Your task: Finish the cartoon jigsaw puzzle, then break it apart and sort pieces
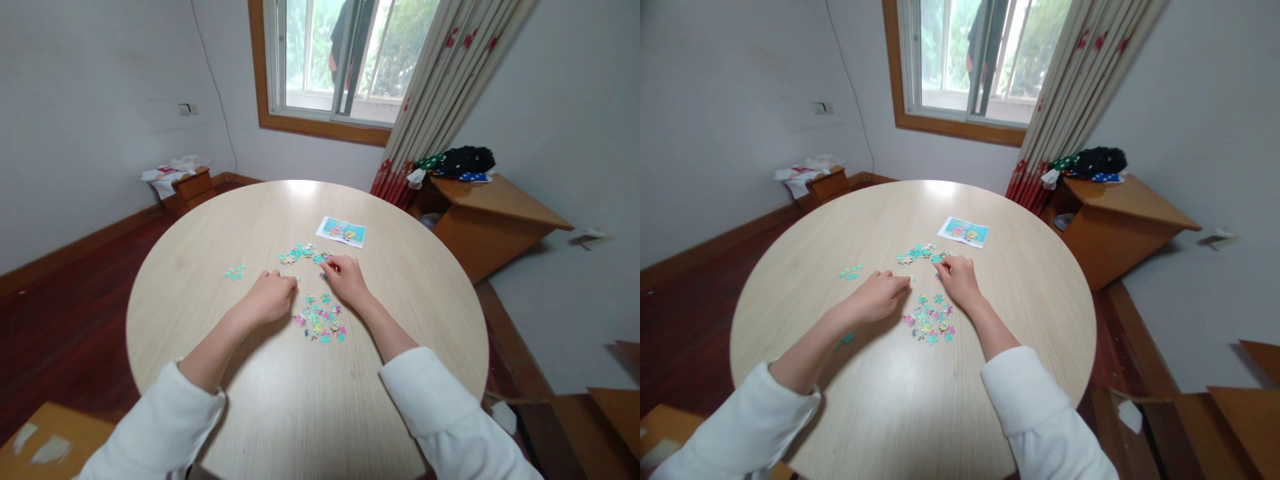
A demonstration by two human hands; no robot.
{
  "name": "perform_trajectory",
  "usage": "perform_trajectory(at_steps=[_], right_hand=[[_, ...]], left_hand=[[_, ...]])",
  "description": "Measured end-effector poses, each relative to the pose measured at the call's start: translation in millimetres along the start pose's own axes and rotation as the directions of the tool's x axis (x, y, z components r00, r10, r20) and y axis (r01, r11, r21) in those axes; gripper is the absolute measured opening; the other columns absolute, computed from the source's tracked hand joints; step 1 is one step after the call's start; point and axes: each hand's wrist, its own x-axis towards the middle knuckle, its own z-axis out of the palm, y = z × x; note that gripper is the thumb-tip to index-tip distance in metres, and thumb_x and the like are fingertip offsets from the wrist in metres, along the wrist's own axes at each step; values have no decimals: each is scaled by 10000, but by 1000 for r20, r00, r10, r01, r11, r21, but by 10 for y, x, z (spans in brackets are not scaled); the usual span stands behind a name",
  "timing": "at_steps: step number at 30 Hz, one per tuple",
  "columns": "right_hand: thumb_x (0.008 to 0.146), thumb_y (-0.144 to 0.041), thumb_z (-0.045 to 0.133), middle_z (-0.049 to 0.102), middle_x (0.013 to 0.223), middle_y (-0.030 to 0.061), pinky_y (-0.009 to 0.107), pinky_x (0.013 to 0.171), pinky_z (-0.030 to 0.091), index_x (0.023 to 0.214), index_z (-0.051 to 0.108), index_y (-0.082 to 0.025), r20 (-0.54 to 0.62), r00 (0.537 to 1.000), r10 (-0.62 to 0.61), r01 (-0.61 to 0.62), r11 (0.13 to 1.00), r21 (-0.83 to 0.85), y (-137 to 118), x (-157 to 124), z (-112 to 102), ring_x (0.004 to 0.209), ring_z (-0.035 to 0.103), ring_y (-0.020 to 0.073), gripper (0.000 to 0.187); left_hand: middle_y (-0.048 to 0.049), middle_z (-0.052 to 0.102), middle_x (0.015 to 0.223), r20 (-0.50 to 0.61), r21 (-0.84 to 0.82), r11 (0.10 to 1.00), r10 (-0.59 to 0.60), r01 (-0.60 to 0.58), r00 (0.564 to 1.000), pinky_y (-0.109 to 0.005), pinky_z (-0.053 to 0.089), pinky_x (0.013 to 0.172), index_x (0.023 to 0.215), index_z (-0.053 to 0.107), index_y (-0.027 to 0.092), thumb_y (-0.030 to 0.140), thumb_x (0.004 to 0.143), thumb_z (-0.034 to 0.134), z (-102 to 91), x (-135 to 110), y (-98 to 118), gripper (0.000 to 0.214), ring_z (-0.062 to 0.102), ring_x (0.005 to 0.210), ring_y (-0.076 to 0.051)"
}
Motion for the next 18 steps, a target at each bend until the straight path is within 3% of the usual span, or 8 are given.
perform_trajectory(at_steps=[4,12,18], right_hand=[[849,-298,526,596,636,7,273,656,305,620,571,-183,3,1000,-10,10,1000,15,0,2,-2,632,499,145,260],[847,-305,517,589,620,8,268,639,304,620,570,-182,19,999,-27,27,1000,2,15,1,15,615,493,141,263],[846,-292,525,582,615,2,268,655,307,617,577,-185,31,999,-42,42,999,1,33,-6,41,622,496,143,258]], left_hand=[[-212,663,921,74,182,972,-166,150,983,-394,417,728,921,609,113,107,778,380,-40,-85,93,271,614,822,-288],[-301,588,1058,154,238,949,-246,206,957,-414,456,675,1103,552,33,97,786,321,38,-386,276,397,622,894,-349],[-337,327,1392,204,312,906,-358,286,911,-407,476,675,1096,557,69,106,779,338,42,-585,256,387,664,807,-284]])
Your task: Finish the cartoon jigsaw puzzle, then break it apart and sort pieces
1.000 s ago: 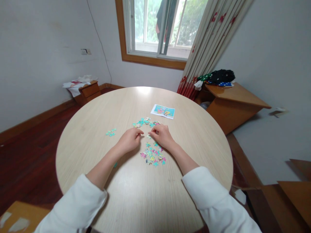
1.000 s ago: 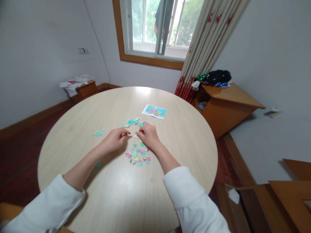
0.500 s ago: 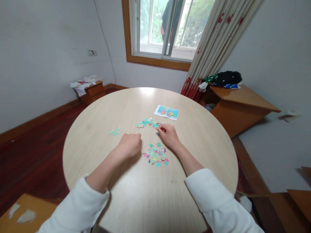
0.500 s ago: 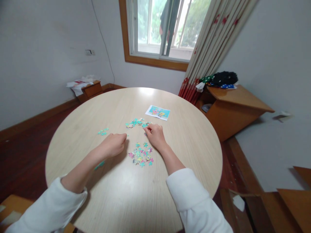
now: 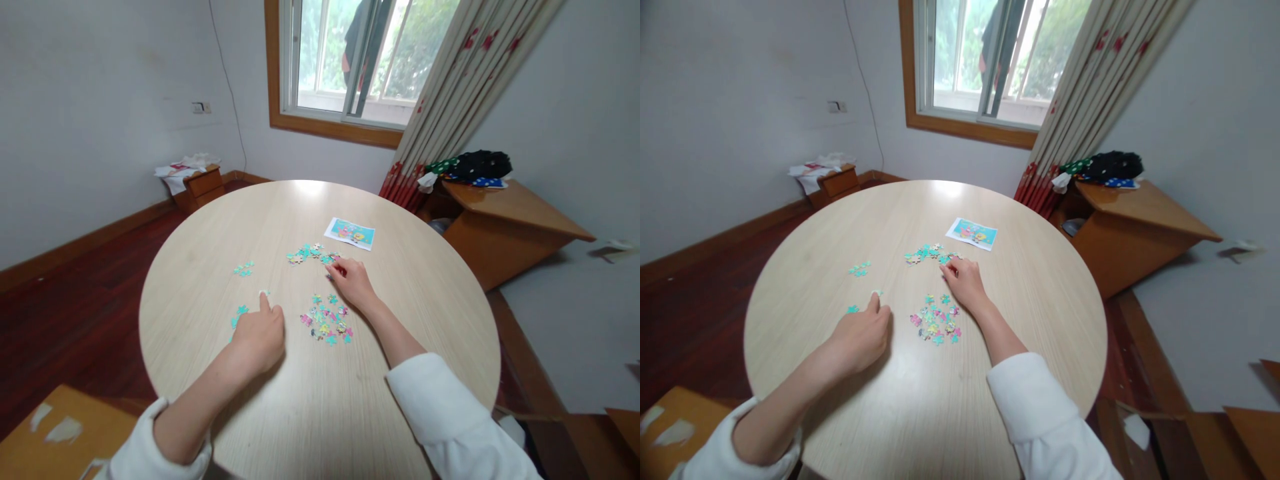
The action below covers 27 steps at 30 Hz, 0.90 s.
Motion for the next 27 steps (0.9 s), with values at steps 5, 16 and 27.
perform_trajectory(at_steps=[5,16,27], right_hand=[[838,-283,535,576,609,-1,259,645,310,622,585,-181,13,1000,7,-7,1000,5,-7,-2,0,609,491,137,244],[825,-274,537,546,553,-10,247,599,304,595,572,-175,33,999,9,-10,999,32,-42,-3,-16,553,460,123,253],[824,-269,537,564,566,-5,247,607,317,598,572,-176,46,999,6,-8,998,55,-32,-1,7,561,471,125,248]], left_hand=[[-338,297,1409,-14,7,1000,-30,30,999,-411,489,717,1121,550,69,140,812,329,22,83,-54,387,667,874,-298],[-322,320,1405,-53,28,995,-89,91,995,-401,504,723,1125,547,47,154,825,293,25,242,-224,408,663,912,-305],[-159,427,1405,-221,-94,976,173,-198,960,-365,454,913,1077,570,107,139,848,273,107,317,-212,377,530,1177,-256]])
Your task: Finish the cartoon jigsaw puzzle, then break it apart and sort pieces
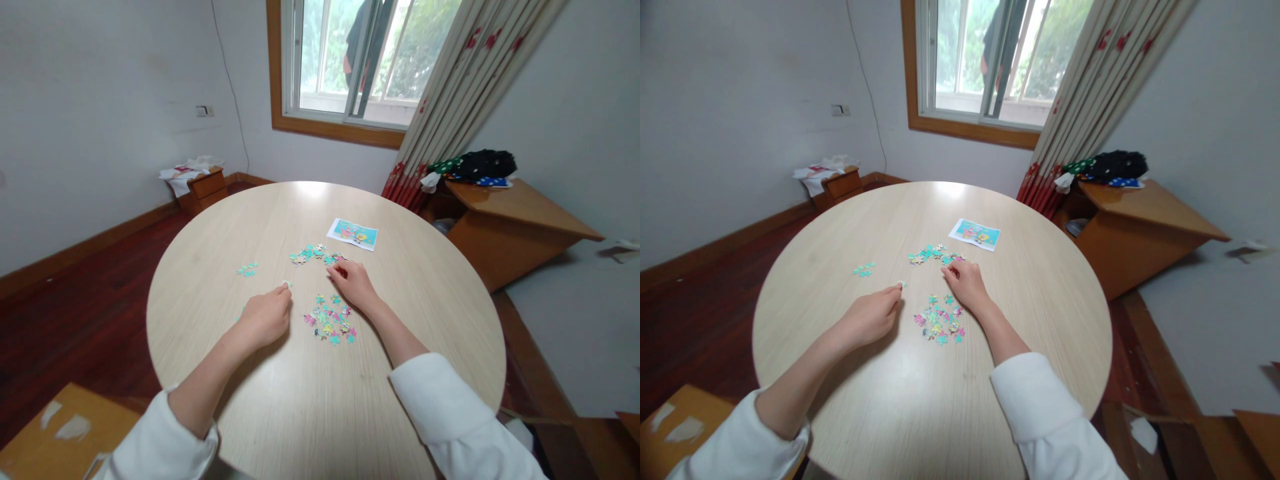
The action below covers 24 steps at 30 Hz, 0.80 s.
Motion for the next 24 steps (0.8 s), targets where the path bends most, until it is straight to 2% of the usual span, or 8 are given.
perform_trajectory(at_steps=[6,13,16,19,24], right_hand=[[822,-269,541,567,567,-6,247,617,327,598,566,-176,0,1000,6,-6,1000,18,2,0,3,562,479,125,244],[824,-274,531,569,567,-6,246,604,329,604,579,-176,-3,1000,2,-2,1000,9,4,-8,0,550,474,122,245],[823,-281,532,568,562,-8,246,598,329,611,587,-177,-8,1000,4,-4,1000,17,8,-8,-1,549,474,122,243],[822,-280,533,560,557,-12,245,600,329,608,586,-178,-7,1000,6,-6,1000,19,0,-10,-8,546,472,121,243],[821,-268,528,553,553,-15,243,599,328,601,577,-177,3,1000,6,-6,1000,21,-32,-13,-23,542,468,118,244]], left_hand=[[-145,397,1426,17,-13,1000,-16,16,1000,-385,453,920,1118,571,103,142,838,296,36,1,6,394,528,1181,-262],[-147,334,1456,62,2,999,-38,38,997,-387,463,905,1091,589,104,131,826,305,-37,-38,76,389,557,1146,-262],[-173,326,1453,91,10,995,-102,102,991,-385,467,893,1113,581,89,108,819,304,-69,-63,88,404,559,1144,-264],[-236,349,1424,84,-7,981,-195,196,977,-371,460,893,1133,565,35,91,820,290,-73,-91,7,421,530,1179,-271],[-255,487,1319,76,-35,935,-350,353,934,-373,470,827,1172,542,26,106,828,270,-82,-197,-197,446,594,1079,-286]])
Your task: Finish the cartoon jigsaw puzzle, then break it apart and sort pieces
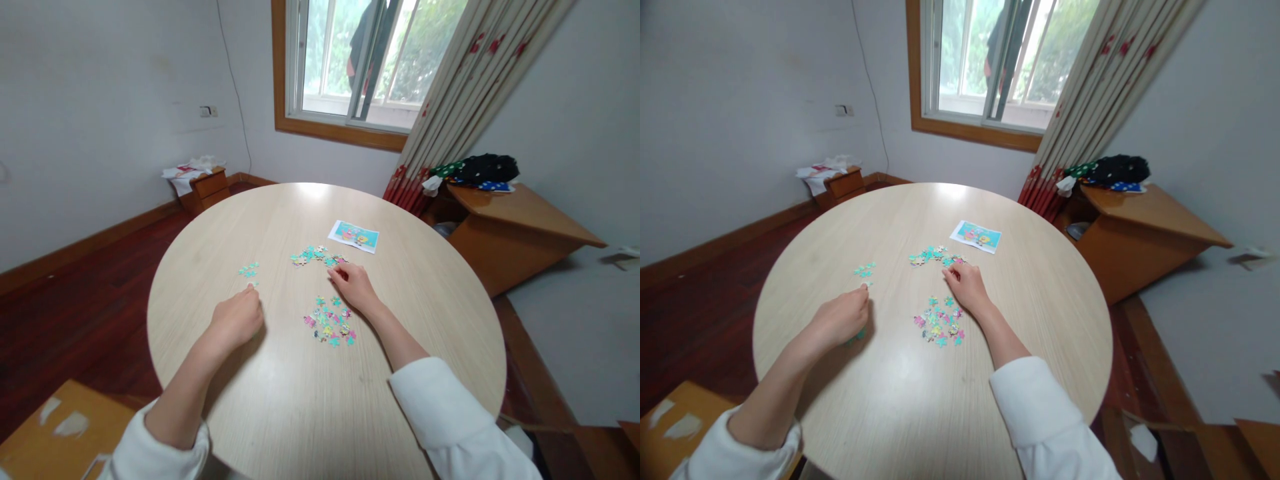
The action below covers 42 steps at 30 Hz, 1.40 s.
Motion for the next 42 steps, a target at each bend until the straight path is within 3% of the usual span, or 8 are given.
perform_trajectory(at_steps=[6,11,17,21,28,33,38,42], right_hand=[[826,-278,525,564,565,-8,246,600,332,605,575,-179,6,1000,-5,5,1000,-3,7,0,6,557,480,124,247],[828,-292,522,565,567,-4,249,585,332,605,575,-180,5,1000,-15,15,1000,-8,31,2,23,552,475,126,254],[824,-286,517,549,553,-7,246,579,325,590,558,-181,15,1000,-20,20,1000,-7,20,7,30,545,465,124,260],[823,-285,519,546,559,-11,245,584,323,590,553,-179,22,999,-23,23,1000,-7,13,5,29,542,460,120,258],[828,-280,508,546,548,-10,244,574,327,599,562,-181,15,1000,-16,16,1000,7,23,5,7,537,463,122,256],[825,-296,501,541,547,-9,244,569,328,583,543,-185,29,999,-29,29,1000,4,7,14,30,536,460,124,270],[829,-295,502,544,554,-9,248,577,334,578,537,-184,20,999,-31,31,1000,-4,6,6,24,536,462,123,276],[827,-289,508,547,559,-12,243,573,331,592,546,-182,19,999,-26,26,1000,1,14,2,25,536,462,120,261]], left_hand=[[-195,609,1190,-39,-27,988,-152,151,988,-366,470,742,1236,498,103,183,848,256,-50,3,-312,464,616,1018,-293],[-174,653,1087,-68,10,979,-200,201,977,-343,455,670,1023,588,154,216,825,274,-167,292,-578,376,625,962,-302],[-135,669,1034,-96,-2,989,-149,149,984,-268,428,642,942,598,168,190,771,343,-279,673,-780,307,628,898,-234],[-140,678,990,-81,-27,993,-115,113,990,-265,412,604,925,604,149,205,758,378,-360,739,-775,287,629,805,-222],[-171,676,965,-75,70,988,-133,138,988,-297,397,579,909,572,159,173,792,300,-205,126,-611,297,640,820,-267],[-82,681,811,-102,-169,985,-36,19,994,-282,422,647,770,466,223,242,847,254,78,-405,-597,227,640,772,-219],[-74,693,948,-227,-417,898,43,-137,973,-281,452,731,646,314,237,240,814,266,236,-489,-559,175,636,846,-187],[-75,683,966,-341,-458,863,51,-213,939,-303,478,765,642,369,232,219,775,310,297,-446,-556,146,629,885,-187]])
